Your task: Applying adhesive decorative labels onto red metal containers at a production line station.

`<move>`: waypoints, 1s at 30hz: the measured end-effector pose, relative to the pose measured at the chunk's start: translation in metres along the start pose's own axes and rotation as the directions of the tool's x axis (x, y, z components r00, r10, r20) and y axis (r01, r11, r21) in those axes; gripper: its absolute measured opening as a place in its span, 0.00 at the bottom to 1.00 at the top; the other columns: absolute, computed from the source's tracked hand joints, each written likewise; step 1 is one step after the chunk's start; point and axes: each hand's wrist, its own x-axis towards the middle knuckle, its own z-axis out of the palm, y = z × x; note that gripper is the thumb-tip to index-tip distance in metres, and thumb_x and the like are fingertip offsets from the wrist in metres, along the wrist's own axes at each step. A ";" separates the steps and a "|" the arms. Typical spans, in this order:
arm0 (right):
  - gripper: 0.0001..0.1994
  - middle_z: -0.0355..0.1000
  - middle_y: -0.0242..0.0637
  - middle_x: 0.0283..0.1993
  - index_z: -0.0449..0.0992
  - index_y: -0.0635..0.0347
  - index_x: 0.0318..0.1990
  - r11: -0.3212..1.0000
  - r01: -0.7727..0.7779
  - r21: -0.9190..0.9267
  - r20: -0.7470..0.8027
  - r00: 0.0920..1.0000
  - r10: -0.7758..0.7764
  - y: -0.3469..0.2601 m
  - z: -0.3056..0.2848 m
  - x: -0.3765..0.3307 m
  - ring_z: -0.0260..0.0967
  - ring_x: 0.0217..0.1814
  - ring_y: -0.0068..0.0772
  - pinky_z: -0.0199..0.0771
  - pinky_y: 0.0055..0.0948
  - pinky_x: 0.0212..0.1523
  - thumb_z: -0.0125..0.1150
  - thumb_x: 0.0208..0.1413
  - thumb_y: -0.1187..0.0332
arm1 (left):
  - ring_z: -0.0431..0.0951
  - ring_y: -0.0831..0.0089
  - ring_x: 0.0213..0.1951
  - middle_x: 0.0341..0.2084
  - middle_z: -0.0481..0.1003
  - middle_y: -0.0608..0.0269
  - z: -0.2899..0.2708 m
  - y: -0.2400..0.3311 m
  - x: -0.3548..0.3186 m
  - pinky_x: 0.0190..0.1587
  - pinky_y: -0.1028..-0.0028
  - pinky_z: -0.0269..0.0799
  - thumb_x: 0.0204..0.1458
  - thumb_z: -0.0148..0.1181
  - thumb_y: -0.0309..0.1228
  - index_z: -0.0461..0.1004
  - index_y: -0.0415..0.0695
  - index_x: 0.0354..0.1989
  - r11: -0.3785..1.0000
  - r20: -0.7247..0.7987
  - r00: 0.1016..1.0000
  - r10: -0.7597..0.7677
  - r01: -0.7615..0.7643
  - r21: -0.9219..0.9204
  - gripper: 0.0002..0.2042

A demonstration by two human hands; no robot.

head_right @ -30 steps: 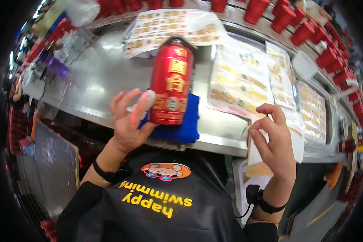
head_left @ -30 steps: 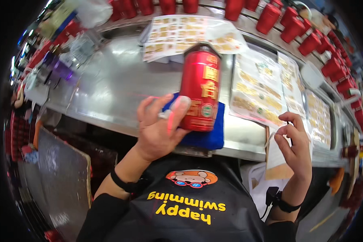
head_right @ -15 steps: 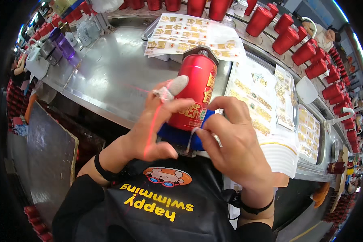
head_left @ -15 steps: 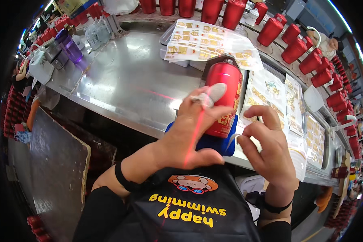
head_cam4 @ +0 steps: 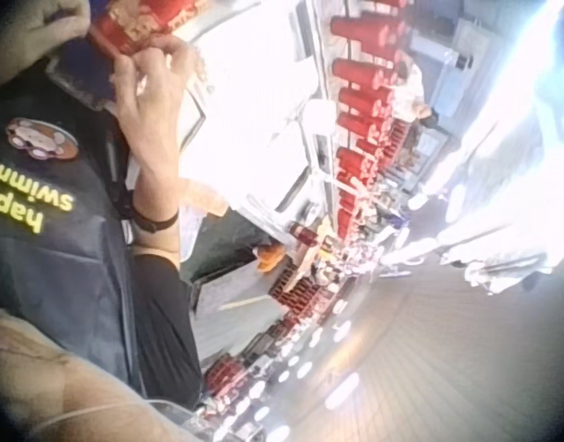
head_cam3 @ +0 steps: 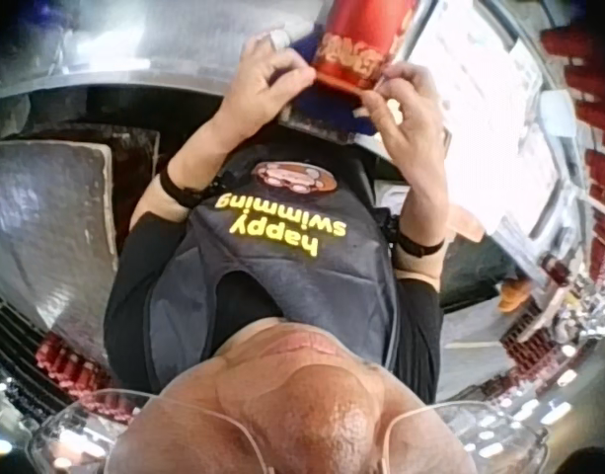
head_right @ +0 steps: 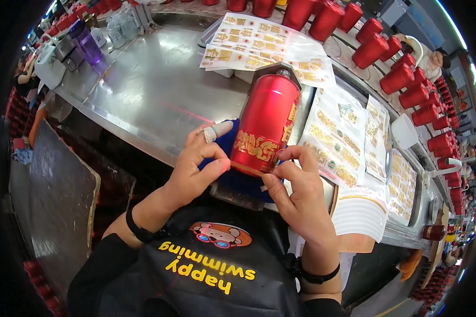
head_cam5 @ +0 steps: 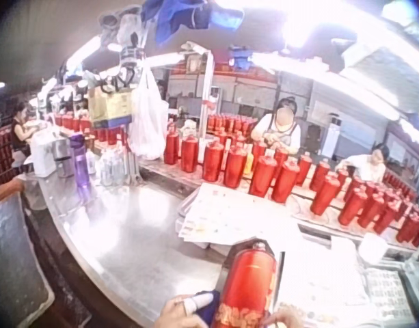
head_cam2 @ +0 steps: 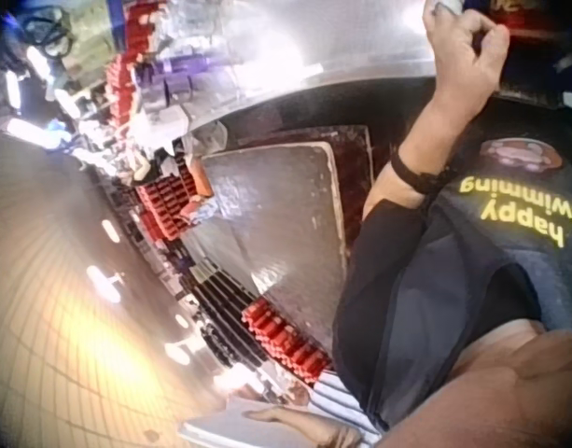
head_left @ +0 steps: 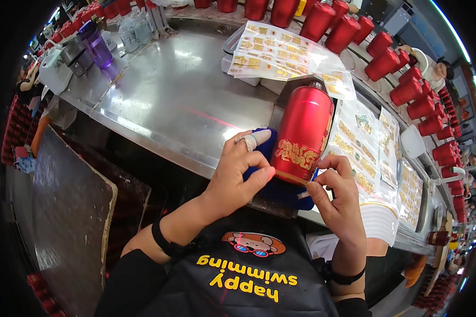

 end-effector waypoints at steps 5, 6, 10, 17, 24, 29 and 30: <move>0.06 0.63 0.44 0.42 0.73 0.64 0.29 1.000 -0.026 0.006 0.005 1.000 0.026 0.003 0.000 0.000 0.65 0.44 0.41 0.66 0.33 0.46 0.64 0.51 0.73 | 0.62 0.55 0.57 0.55 0.69 0.49 0.001 -0.013 -0.003 0.62 0.62 0.52 0.51 0.60 0.33 0.74 0.44 0.32 0.951 0.019 0.978 -0.207 0.206 -0.232 0.06; 0.06 0.63 0.44 0.42 0.73 0.65 0.28 1.000 -0.027 0.000 0.001 1.000 0.027 0.004 0.000 0.001 0.65 0.44 0.41 0.65 0.32 0.46 0.63 0.51 0.73 | 0.63 0.56 0.56 0.54 0.69 0.50 0.002 -0.014 -0.002 0.62 0.63 0.53 0.51 0.60 0.32 0.74 0.43 0.33 0.893 0.020 0.953 -0.301 0.289 -0.346 0.07; 0.06 0.64 0.44 0.43 0.73 0.65 0.28 0.999 -0.044 0.002 0.017 0.999 0.043 0.003 -0.002 0.001 0.65 0.44 0.41 0.65 0.31 0.46 0.63 0.51 0.74 | 0.62 0.56 0.56 0.49 0.69 0.52 0.008 -0.010 0.003 0.61 0.62 0.53 0.52 0.61 0.35 0.70 0.43 0.41 0.973 -0.053 0.982 -0.179 0.169 -0.154 0.12; 0.06 0.64 0.44 0.44 0.72 0.66 0.28 0.999 -0.039 -0.015 0.016 0.999 0.040 0.007 -0.006 -0.003 0.64 0.42 0.36 0.65 0.28 0.42 0.63 0.52 0.74 | 0.60 0.53 0.57 0.52 0.65 0.46 0.016 -0.008 0.003 0.60 0.60 0.55 0.53 0.61 0.42 0.63 0.41 0.50 0.978 0.003 0.988 -0.151 0.150 -0.145 0.23; 0.07 0.64 0.41 0.44 0.72 0.65 0.28 0.998 -0.049 -0.040 0.013 0.999 0.049 0.011 -0.009 -0.007 0.63 0.40 0.31 0.64 0.25 0.38 0.63 0.52 0.73 | 0.62 0.64 0.53 0.50 0.64 0.53 0.019 -0.018 0.002 0.58 0.68 0.57 0.55 0.61 0.43 0.62 0.39 0.52 0.914 0.053 0.973 -0.226 0.230 -0.333 0.24; 0.07 0.64 0.40 0.43 0.72 0.65 0.27 0.999 -0.044 -0.027 0.006 0.999 0.045 0.015 -0.009 -0.008 0.62 0.40 0.31 0.63 0.25 0.38 0.64 0.52 0.72 | 0.62 0.55 0.56 0.53 0.65 0.48 0.020 -0.015 0.003 0.60 0.62 0.56 0.54 0.61 0.43 0.63 0.39 0.51 0.927 0.036 0.976 -0.213 0.213 -0.308 0.25; 0.08 0.64 0.39 0.43 0.71 0.65 0.27 0.999 -0.048 -0.021 0.001 0.999 0.048 0.015 -0.009 -0.009 0.62 0.40 0.30 0.63 0.25 0.38 0.64 0.52 0.72 | 0.62 0.55 0.56 0.52 0.65 0.48 0.020 -0.014 0.004 0.60 0.62 0.56 0.54 0.61 0.44 0.63 0.39 0.51 0.947 0.018 0.982 -0.188 0.186 -0.263 0.25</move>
